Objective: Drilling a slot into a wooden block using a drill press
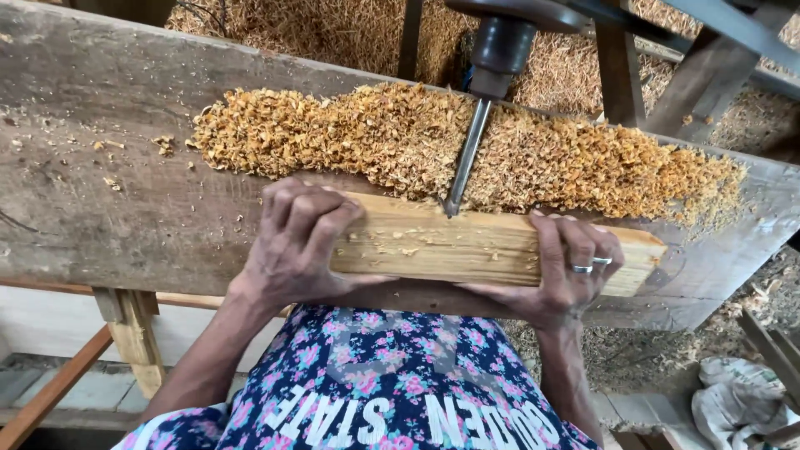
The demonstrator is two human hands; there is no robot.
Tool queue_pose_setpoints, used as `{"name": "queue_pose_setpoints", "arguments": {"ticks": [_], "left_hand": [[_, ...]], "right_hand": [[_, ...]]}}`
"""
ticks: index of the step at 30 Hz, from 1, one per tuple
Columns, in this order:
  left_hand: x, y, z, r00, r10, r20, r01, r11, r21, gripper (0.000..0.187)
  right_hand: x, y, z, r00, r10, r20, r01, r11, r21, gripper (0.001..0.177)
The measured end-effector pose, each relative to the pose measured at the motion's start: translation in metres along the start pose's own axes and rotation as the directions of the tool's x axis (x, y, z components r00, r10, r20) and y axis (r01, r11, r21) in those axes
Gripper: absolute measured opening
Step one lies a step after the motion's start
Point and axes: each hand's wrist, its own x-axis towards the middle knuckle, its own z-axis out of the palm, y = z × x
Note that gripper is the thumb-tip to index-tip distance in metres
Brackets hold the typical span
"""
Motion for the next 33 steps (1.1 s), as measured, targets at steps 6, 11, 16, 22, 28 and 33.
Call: {"name": "queue_pose_setpoints", "arguments": {"ticks": [6, 11, 16, 22, 28, 33], "left_hand": [[0.012, 0.023, 0.019, 1.000, 0.027, 0.003, -0.027, 0.998, -0.051, 0.069], [0.010, -0.004, -0.013, 1.000, 0.003, -0.018, -0.003, 1.000, -0.026, 0.069], [0.017, 0.020, 0.016, 0.999, -0.011, -0.042, 0.008, 0.997, -0.071, 0.073], [0.030, 0.007, -0.005, 0.996, 0.021, -0.089, -0.029, 0.996, -0.090, 0.060], [0.028, -0.001, -0.026, 0.995, 0.006, -0.098, -0.009, 1.000, -0.025, 0.054], [0.039, 0.011, -0.026, 0.996, -0.014, -0.091, 0.011, 1.000, -0.029, 0.053]], "right_hand": [[-0.048, 0.045, -0.003, 1.000, -0.004, 0.022, 0.003, 0.999, 0.034, 0.052], [-0.012, 0.011, 0.008, 0.999, -0.038, -0.007, 0.038, 0.999, 0.004, 0.039], [-0.038, 0.040, -0.003, 0.999, -0.014, 0.031, 0.012, 0.998, 0.060, 0.035], [-0.020, 0.028, -0.002, 0.999, -0.032, 0.018, 0.032, 0.999, 0.014, 0.039], [0.014, -0.001, 0.004, 0.995, -0.095, -0.012, 0.094, 0.994, -0.049, 0.036], [0.033, -0.005, -0.008, 0.994, -0.102, -0.041, 0.100, 0.994, -0.044, 0.041]]}}
